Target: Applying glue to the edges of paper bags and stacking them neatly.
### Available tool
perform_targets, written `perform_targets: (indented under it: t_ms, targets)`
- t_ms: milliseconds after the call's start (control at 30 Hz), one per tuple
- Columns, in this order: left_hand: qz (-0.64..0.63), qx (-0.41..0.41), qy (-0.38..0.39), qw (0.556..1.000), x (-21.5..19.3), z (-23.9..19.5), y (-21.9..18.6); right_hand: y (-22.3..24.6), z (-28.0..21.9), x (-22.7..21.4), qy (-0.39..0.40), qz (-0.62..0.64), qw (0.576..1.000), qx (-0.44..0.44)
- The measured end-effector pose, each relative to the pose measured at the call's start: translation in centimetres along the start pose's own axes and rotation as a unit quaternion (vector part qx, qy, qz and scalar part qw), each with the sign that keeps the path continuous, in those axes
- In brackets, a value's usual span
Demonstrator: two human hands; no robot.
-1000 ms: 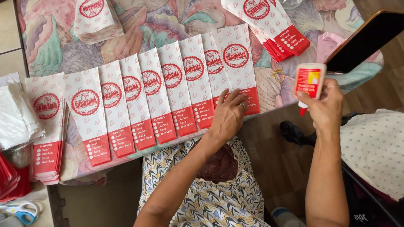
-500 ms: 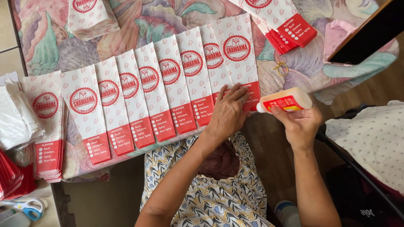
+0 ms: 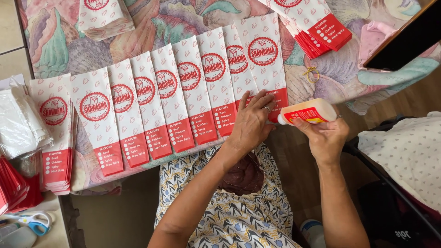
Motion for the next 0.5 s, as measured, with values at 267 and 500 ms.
perform_targets:
  t_ms: [267,500]
  targets:
    - [-0.003,-0.002,0.000,1.000,0.1,0.1,0.0,0.1,1.2,-3.4,-0.031,0.011,0.999,-0.017]
    - [-0.016,-0.014,0.002,1.000,-0.2,0.3,0.1,-2.2,0.0,-2.3,-0.035,0.034,0.999,0.007]
Point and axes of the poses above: each hand's wrist, its own z-axis towards the middle knuckle, its own x-axis out of the palm, y = z × x, the point moved 3 cm from there along z, towards the middle knuckle, and after that the axes turned 11 degrees about z, right-handed, at the moved point
